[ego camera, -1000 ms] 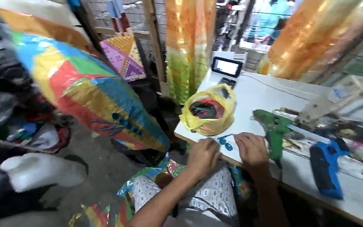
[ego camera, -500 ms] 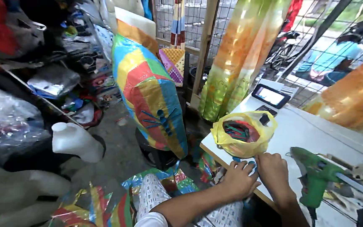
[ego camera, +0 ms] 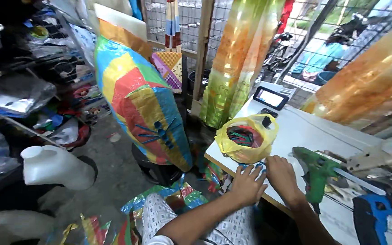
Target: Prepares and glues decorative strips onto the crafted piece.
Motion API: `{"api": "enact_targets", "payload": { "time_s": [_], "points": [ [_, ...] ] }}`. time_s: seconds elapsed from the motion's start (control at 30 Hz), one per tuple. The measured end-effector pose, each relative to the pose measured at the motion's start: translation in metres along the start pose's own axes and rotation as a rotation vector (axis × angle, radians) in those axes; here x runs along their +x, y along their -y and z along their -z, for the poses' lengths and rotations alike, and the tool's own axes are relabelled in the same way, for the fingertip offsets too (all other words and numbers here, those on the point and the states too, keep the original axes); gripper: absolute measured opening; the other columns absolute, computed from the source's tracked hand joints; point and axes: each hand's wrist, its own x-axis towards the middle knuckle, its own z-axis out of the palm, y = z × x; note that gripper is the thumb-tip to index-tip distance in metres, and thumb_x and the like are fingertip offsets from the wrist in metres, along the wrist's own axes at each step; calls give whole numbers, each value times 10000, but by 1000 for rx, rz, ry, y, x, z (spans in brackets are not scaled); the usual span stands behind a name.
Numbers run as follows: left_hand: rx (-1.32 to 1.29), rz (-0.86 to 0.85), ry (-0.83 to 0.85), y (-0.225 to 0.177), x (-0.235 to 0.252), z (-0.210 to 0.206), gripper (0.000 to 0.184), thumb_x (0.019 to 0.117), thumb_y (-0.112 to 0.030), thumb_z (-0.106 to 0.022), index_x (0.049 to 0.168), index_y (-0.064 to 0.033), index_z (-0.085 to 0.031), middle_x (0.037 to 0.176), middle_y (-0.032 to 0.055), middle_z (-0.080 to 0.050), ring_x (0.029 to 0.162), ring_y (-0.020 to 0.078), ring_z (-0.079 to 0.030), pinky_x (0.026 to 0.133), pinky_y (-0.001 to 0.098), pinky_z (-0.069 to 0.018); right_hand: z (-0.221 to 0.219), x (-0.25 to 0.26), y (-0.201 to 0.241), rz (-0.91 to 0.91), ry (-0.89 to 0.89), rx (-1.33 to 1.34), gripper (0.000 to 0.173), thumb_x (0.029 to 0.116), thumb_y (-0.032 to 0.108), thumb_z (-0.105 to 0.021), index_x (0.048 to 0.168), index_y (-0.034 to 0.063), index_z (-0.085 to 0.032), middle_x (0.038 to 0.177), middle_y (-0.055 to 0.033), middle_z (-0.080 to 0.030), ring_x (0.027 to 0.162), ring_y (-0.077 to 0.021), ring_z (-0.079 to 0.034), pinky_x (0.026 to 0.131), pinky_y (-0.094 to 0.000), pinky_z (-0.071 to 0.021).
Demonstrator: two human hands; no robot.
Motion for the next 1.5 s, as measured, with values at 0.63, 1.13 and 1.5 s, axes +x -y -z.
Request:
{"api": "enact_targets", "payload": {
  "time_s": [0.63,1.13,1.5],
  "points": [
    [30,-79,-254,7,3,-15,430,992,-344,-605,1348,-115,-683,1465,150,-582,1337,367,-558,1041,620,-412,35,-30,15,-329,-114,209,303,1089,129,-431,1207,-96,-595,1161,-328,-641,1099,-514,-633,881,-651,-497],
    [-1454,737,-303,-36,-29,47,194,1027,-64,-588,1110,61,-711,898,57,-723,729,68,-663,690,223,-568,-20,-113,54,127,-640,515,187,974,155,-638,1011,58,-793,1097,-107,-759,1003,-239,-721,889,-332,-579],
    [-1260,577,-197,-18,-77,78,209,1064,-84,-510,1179,45,-627,810,62,-748,642,104,-712,563,232,-581,4,-85,-60,-529,-639,720,814,889,265,-775,1481,-110,-360,1316,-316,-590,1169,-379,-616,990,-494,-504]
  ]
}}
